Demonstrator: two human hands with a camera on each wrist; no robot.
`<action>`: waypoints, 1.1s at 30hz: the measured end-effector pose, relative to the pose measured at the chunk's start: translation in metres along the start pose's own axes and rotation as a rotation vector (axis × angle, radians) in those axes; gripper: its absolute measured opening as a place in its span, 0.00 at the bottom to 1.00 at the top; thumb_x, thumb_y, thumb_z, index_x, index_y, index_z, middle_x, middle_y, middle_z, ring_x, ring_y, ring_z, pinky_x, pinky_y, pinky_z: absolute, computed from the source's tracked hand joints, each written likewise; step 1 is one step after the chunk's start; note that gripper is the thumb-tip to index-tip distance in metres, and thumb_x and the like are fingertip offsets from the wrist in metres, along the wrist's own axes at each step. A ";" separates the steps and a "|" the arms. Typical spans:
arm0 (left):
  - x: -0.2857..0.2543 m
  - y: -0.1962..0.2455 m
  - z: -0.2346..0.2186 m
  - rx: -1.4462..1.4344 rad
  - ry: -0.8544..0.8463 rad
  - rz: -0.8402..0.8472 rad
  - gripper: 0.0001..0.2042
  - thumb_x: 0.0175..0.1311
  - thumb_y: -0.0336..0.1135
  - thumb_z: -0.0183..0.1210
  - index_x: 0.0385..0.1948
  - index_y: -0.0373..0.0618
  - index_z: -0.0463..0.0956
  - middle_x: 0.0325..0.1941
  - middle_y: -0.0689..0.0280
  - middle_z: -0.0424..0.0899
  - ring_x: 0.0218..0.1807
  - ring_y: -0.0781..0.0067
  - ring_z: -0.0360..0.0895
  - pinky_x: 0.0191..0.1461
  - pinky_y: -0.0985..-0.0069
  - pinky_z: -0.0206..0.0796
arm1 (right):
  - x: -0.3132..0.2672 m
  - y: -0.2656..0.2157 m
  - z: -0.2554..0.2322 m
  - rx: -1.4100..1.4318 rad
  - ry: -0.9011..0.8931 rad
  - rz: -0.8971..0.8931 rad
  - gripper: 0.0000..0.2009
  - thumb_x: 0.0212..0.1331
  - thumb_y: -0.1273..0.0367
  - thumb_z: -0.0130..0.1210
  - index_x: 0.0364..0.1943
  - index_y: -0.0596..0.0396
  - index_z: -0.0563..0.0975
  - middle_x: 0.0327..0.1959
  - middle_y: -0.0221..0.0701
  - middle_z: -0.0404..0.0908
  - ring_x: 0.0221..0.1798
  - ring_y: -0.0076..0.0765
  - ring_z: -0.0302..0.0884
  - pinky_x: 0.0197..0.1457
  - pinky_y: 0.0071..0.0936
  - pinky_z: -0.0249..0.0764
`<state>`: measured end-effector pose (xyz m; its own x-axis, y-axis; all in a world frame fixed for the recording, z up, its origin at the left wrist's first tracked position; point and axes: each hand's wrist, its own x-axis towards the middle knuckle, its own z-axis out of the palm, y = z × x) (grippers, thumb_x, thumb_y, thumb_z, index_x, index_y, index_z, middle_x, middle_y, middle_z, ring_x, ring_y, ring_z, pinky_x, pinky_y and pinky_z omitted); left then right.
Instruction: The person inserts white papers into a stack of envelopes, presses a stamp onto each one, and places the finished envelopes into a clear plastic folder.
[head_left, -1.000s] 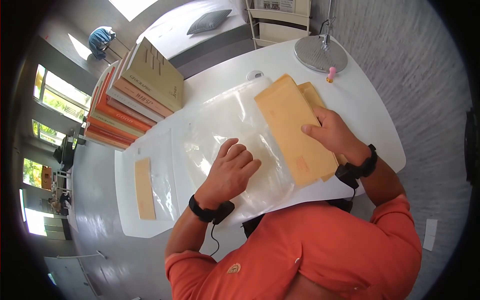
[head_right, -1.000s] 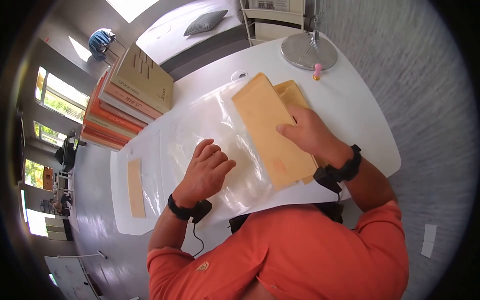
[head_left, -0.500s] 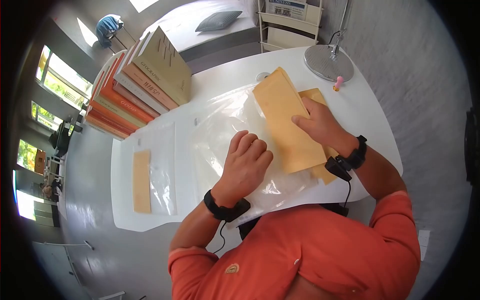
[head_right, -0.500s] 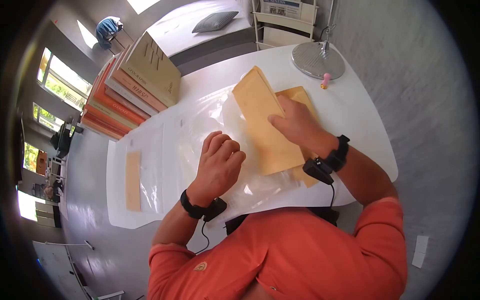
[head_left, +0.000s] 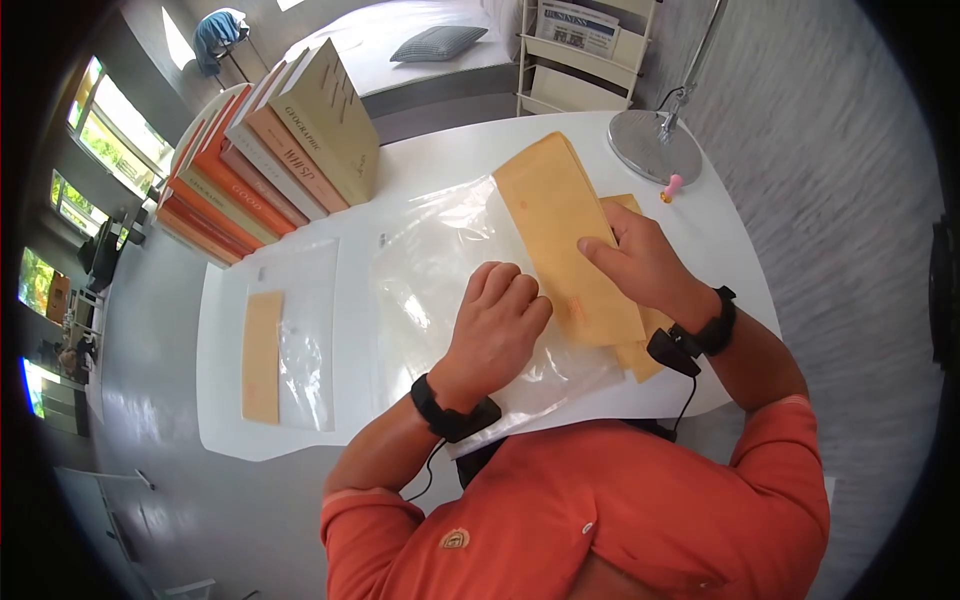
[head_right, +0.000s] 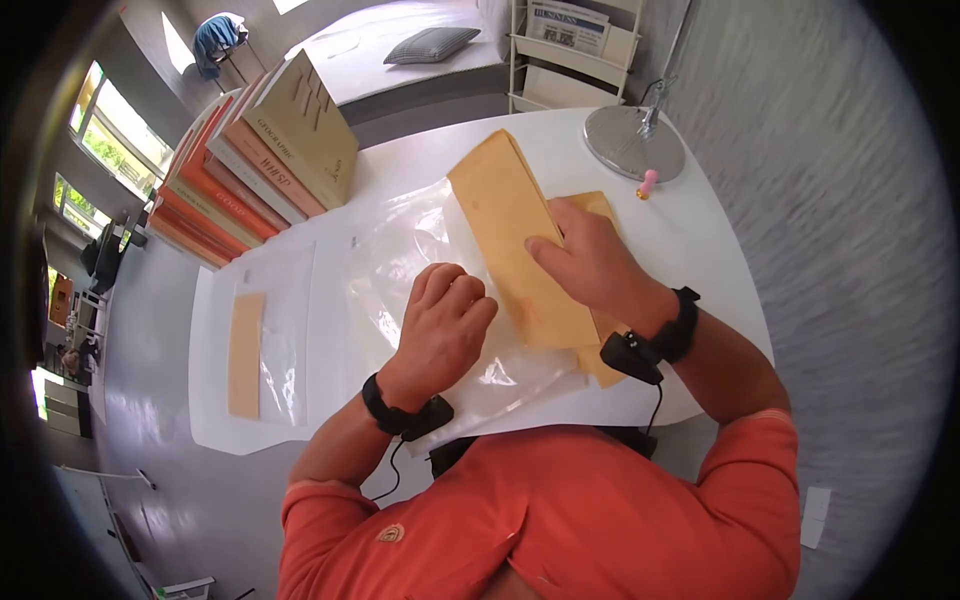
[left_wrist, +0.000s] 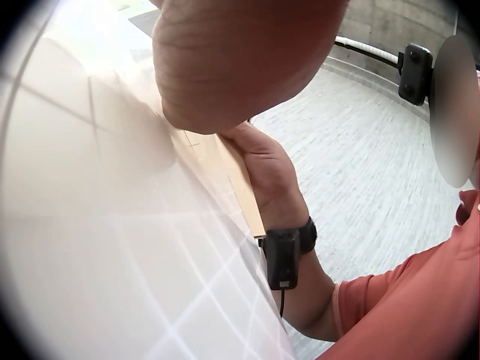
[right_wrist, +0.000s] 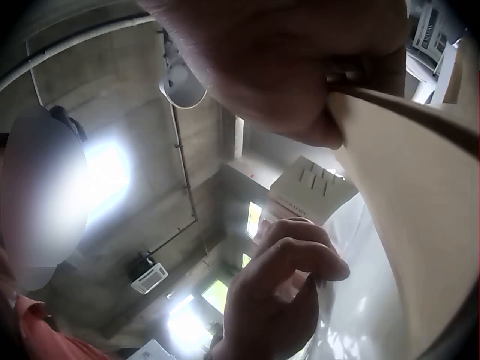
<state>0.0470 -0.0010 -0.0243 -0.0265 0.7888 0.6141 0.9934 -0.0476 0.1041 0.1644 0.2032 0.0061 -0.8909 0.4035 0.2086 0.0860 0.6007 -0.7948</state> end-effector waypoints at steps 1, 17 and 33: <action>-0.001 0.000 0.000 0.007 0.010 -0.003 0.08 0.46 0.24 0.61 0.29 0.43 0.75 0.38 0.63 0.75 0.50 0.58 0.73 0.61 0.61 0.65 | 0.004 0.013 0.000 -0.004 -0.003 -0.004 0.13 0.63 0.69 0.56 0.45 0.66 0.77 0.32 0.43 0.82 0.34 0.33 0.80 0.41 0.32 0.76; -0.004 -0.004 0.000 -0.012 0.104 -0.016 0.09 0.45 0.24 0.60 0.30 0.43 0.76 0.37 0.64 0.75 0.48 0.59 0.74 0.60 0.61 0.66 | 0.006 0.025 0.022 0.292 -0.142 0.090 0.14 0.67 0.69 0.56 0.51 0.66 0.78 0.40 0.31 0.84 0.39 0.22 0.79 0.43 0.24 0.76; -0.089 -0.051 -0.090 -0.305 0.419 -1.025 0.34 0.64 0.34 0.64 0.70 0.33 0.59 0.69 0.49 0.68 0.70 0.56 0.67 0.71 0.63 0.61 | 0.025 0.013 0.062 0.863 -0.548 0.375 0.15 0.69 0.70 0.58 0.57 0.60 0.76 0.52 0.29 0.82 0.52 0.21 0.78 0.53 0.21 0.76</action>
<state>-0.0115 -0.1237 -0.0143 -0.8989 0.2792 0.3377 0.4169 0.3077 0.8553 0.1153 0.1785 -0.0341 -0.9695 -0.0310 -0.2433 0.2425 -0.2697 -0.9319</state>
